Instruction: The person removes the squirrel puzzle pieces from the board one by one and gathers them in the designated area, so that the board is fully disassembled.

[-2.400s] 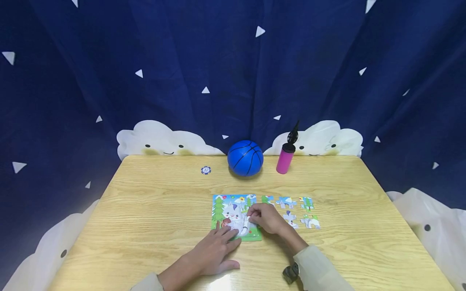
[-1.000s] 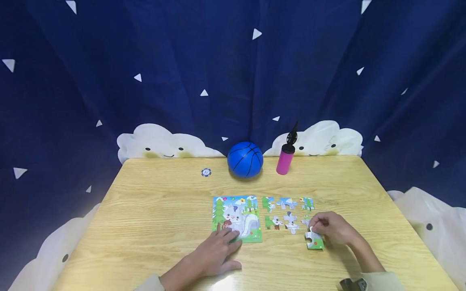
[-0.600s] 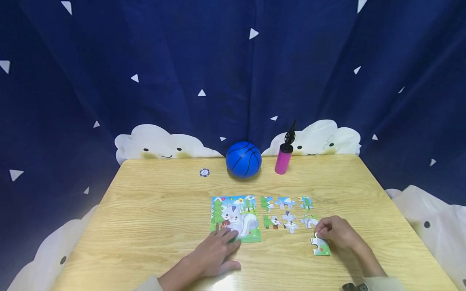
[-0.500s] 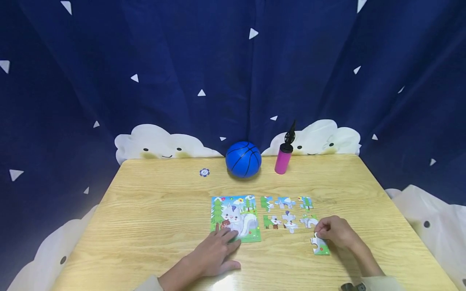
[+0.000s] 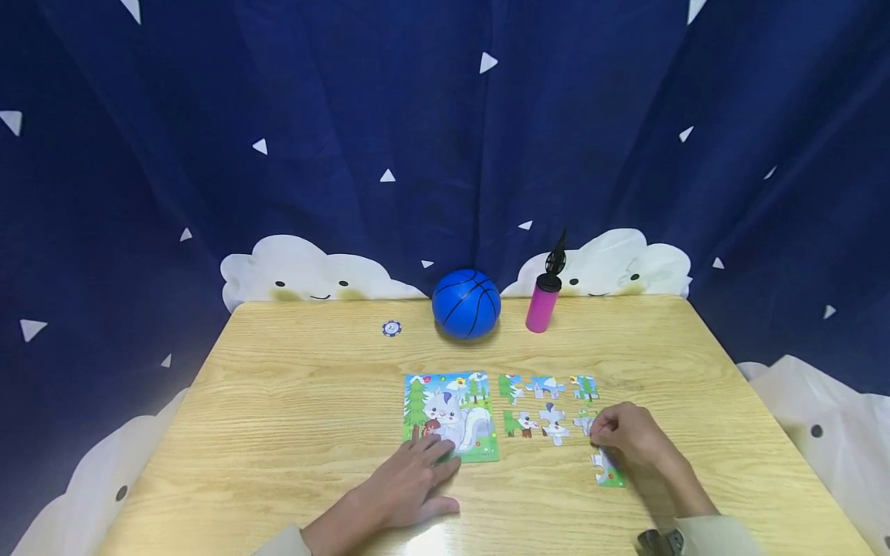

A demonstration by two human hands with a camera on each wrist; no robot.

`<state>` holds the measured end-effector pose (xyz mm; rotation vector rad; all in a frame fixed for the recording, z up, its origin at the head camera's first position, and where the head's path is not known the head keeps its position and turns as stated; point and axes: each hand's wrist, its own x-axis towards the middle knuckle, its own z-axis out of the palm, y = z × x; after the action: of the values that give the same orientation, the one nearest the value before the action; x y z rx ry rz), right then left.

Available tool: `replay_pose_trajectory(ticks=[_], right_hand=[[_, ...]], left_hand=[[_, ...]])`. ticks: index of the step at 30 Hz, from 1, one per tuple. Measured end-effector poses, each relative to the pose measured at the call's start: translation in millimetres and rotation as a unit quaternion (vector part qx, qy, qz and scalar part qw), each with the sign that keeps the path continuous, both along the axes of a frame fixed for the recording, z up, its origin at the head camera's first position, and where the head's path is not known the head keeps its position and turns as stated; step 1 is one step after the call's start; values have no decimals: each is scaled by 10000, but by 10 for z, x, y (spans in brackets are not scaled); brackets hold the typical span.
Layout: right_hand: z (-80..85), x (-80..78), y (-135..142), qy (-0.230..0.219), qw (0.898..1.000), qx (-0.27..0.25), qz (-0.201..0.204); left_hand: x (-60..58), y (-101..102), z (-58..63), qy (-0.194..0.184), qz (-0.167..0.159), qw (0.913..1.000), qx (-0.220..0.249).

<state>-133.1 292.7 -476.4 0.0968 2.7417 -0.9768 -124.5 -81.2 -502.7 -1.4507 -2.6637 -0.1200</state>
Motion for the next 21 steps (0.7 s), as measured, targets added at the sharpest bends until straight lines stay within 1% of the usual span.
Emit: replay_pose_trajectory(ticks=[3, 7, 11, 15, 21], right_hand=[[44, -64, -140, 225, 9991, -213, 289], [100, -173, -390, 413, 9941, -547, 840], [125, -299, -712, 503, 9878, -817, 1228], [86, -395, -1031, 515, 9855, -890, 1352], [-22, -451, -1394, 491, 9875, -829, 1250]], left_hand=[[-2, -7, 23, -65, 60, 10000, -43], [-1, -24, 36, -86, 122, 9999, -69], [18, -70, 28, 38, 195, 9998, -67], [39, -135, 24, 125, 293, 9995, -15], [57, -230, 31, 115, 380, 9992, 16]])
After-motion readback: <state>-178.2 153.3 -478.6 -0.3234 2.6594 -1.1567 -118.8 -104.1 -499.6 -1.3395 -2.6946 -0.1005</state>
